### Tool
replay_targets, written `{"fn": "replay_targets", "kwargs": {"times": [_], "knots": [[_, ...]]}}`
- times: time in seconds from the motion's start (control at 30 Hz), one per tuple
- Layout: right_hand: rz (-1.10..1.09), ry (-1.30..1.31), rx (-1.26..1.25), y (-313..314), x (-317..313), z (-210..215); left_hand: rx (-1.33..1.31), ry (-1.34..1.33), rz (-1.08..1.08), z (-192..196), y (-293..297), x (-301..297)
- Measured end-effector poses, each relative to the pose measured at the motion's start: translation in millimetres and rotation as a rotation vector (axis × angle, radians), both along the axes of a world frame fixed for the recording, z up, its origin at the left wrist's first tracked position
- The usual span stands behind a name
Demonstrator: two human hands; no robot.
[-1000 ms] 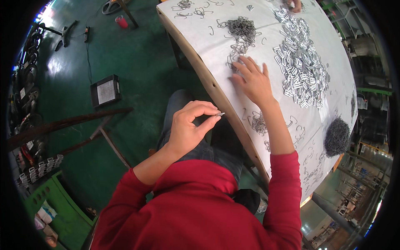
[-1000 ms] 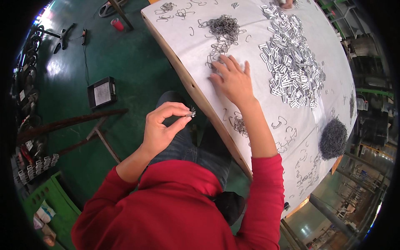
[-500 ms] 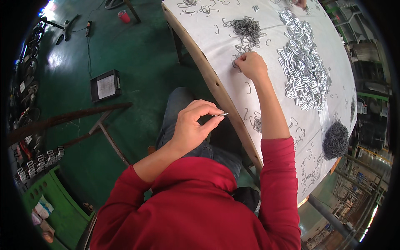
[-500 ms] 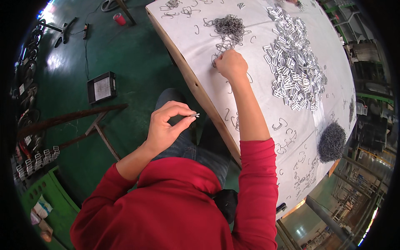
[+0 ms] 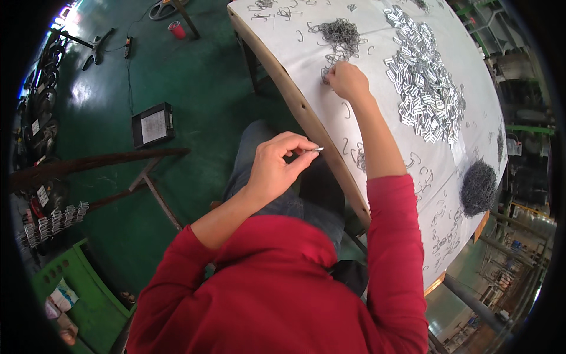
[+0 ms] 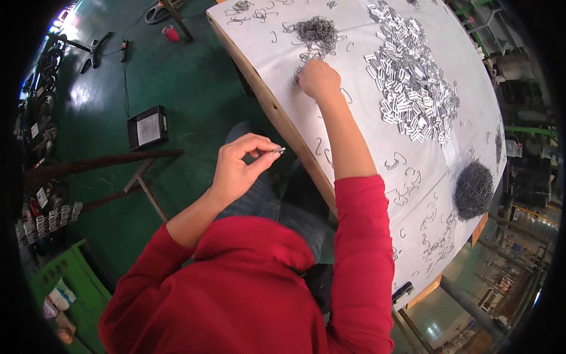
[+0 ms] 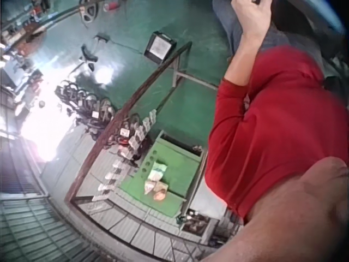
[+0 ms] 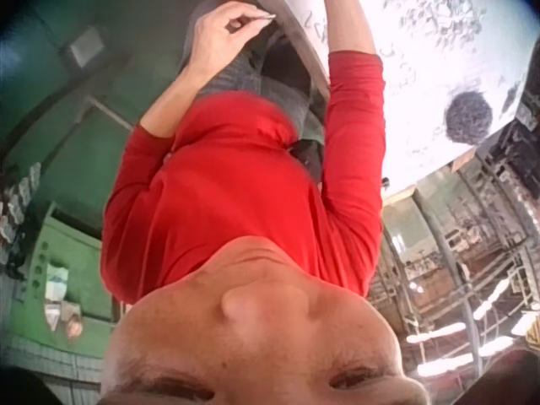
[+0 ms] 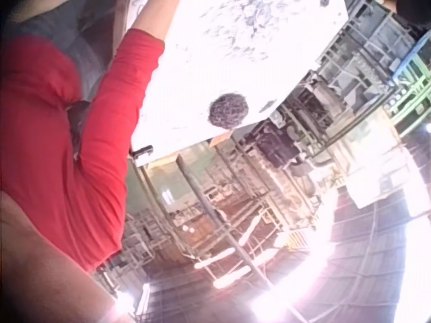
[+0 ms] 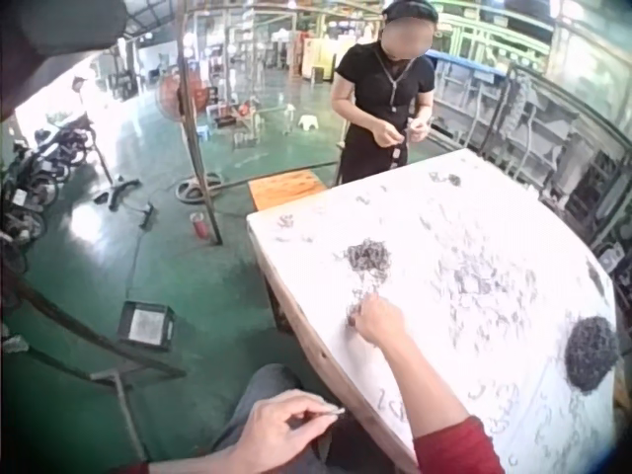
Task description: The person assembles small metal hooks and rectangular clips by hand at a workbench. They repeatedly pick up a hook and a clip, interlock them, and place the assembled unit onto a vertical rack. The process is continuous and repetitive throughout the clip.
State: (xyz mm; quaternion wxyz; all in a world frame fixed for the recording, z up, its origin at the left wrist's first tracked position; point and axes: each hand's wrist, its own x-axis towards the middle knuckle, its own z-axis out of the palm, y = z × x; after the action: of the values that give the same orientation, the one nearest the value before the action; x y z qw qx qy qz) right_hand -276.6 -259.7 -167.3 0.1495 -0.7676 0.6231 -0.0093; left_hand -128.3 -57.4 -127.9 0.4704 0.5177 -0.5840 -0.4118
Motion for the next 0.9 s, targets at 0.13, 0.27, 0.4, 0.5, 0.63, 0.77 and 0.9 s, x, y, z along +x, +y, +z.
{"fn": "replay_targets", "kwargs": {"times": [0.13,0.27,0.4,0.5,0.63,0.77,0.9], "knots": [[-0.043,-0.252,0.085,0.2,-13.2,7.5,0.034,0.017,0.001,1.4,0.5,-3.0],[-0.197,-0.877,0.319,39.4,-54.4,23.8,0.084,0.162,-0.016,-4.7,3.3,-10.8],[-0.279,-1.269,0.318,113.4,-50.6,57.6,0.135,0.178,-0.035,0.3,6.9,-12.9],[-0.367,-1.375,0.350,167.2,-37.5,78.7,0.152,0.220,-0.030,-0.9,9.2,-14.5],[-0.423,-1.369,0.246,198.6,-24.8,76.6,0.107,0.186,-0.001,-2.2,12.2,-18.8],[-0.428,-1.351,0.158,204.4,-16.1,70.2,-0.003,0.120,0.036,-4.5,17.1,-22.7],[-0.348,-1.409,-0.047,212.4,-13.7,59.0,-0.048,0.106,0.020,-5.1,17.7,-27.6]]}}
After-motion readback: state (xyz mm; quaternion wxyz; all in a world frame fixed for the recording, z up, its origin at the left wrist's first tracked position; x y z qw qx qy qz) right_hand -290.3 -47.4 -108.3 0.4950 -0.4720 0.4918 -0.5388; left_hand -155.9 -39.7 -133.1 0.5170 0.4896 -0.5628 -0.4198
